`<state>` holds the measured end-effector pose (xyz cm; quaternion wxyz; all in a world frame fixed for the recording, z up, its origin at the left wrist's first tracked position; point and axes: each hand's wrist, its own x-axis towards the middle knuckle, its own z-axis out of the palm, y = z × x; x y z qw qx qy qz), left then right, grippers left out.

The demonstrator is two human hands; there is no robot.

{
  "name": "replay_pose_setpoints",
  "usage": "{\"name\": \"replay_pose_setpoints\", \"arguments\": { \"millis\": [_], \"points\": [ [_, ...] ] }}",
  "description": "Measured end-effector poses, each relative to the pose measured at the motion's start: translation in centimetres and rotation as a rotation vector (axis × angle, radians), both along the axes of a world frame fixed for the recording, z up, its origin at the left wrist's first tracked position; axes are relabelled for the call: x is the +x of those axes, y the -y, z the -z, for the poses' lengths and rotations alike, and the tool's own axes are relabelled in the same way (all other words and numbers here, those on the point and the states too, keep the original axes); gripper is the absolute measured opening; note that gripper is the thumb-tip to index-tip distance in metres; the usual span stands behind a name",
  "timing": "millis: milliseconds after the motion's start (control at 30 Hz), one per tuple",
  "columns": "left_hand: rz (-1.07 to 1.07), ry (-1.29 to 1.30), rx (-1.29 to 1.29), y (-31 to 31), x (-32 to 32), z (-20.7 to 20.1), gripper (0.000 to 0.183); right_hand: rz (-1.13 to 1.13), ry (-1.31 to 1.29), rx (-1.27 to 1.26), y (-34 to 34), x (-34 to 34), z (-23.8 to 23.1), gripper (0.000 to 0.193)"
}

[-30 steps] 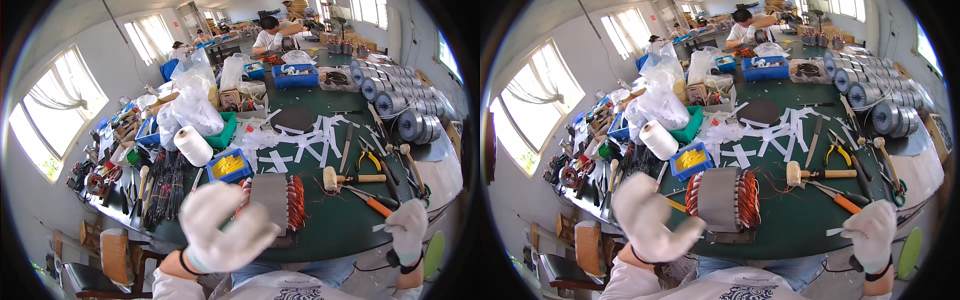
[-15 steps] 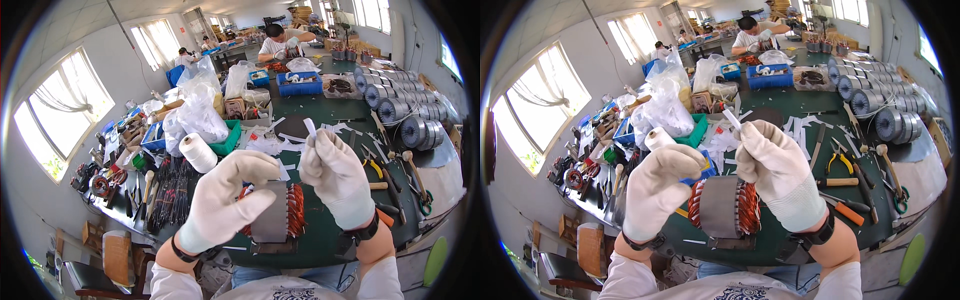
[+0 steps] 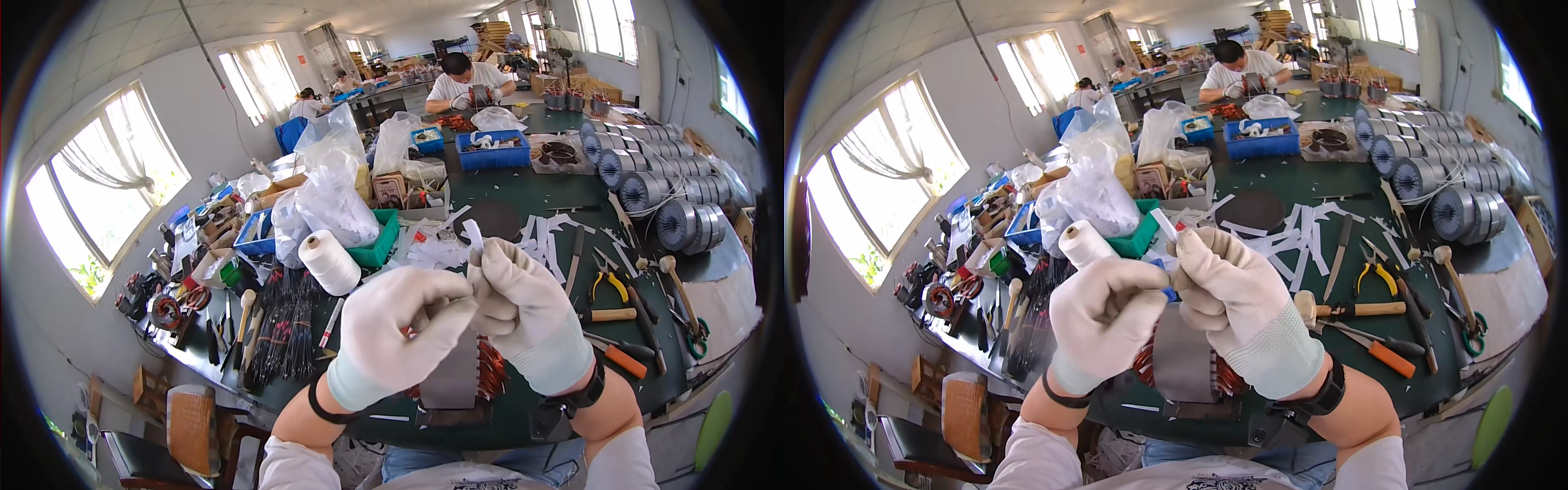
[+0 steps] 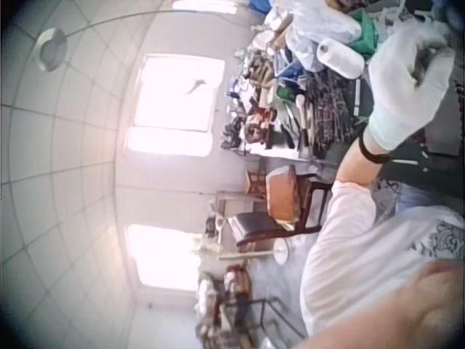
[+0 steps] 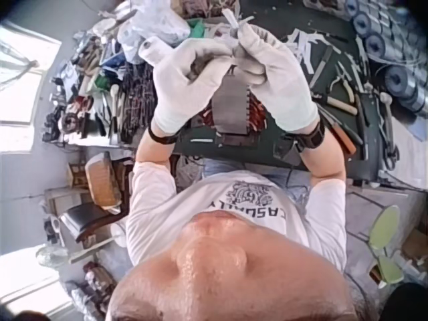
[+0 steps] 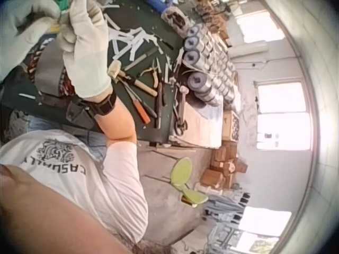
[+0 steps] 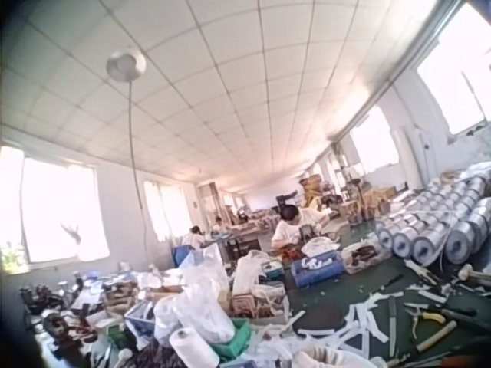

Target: The recorder is inserting copper wire coils and insulation strips into a motor stator.

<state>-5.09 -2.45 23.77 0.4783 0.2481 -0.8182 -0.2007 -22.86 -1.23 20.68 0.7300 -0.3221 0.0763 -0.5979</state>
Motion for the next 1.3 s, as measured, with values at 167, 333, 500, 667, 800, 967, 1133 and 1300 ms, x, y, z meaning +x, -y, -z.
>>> {"name": "replay_pose_setpoints", "arguments": {
  "millis": [167,333,500,667,800,967,1133,1300],
  "points": [
    [0.696,-0.380,1.019,-0.8,2.3,0.2,0.010,-0.024,-0.011,0.027,-1.4,-0.3,0.1,0.016],
    [0.671,0.098,0.518,-1.5,4.7,1.4,0.011,0.090,0.167,-0.272,-3.5,-1.9,-0.7,0.020],
    [0.388,0.233,0.059,-2.3,1.8,1.7,0.014,0.066,0.280,-0.446,-2.1,-3.8,0.7,0.023],
    [0.218,0.201,0.097,-2.3,0.0,4.6,0.019,0.043,0.288,-0.149,0.7,-1.8,3.8,0.019],
    [0.164,0.255,0.179,-1.3,-0.7,6.1,0.015,-0.051,0.301,-0.037,1.2,-1.4,4.4,0.018],
    [0.216,0.292,0.110,-0.6,-0.9,7.2,0.020,-0.126,0.307,-0.012,1.2,-1.0,4.6,0.020],
    [0.182,0.278,0.106,-0.8,-0.9,7.3,0.020,-0.127,0.316,0.001,1.3,-0.9,4.8,0.019],
    [0.396,0.177,0.723,-1.3,0.5,4.3,0.016,-0.044,0.264,-0.055,1.4,-0.8,4.8,0.018]
  ]
}}
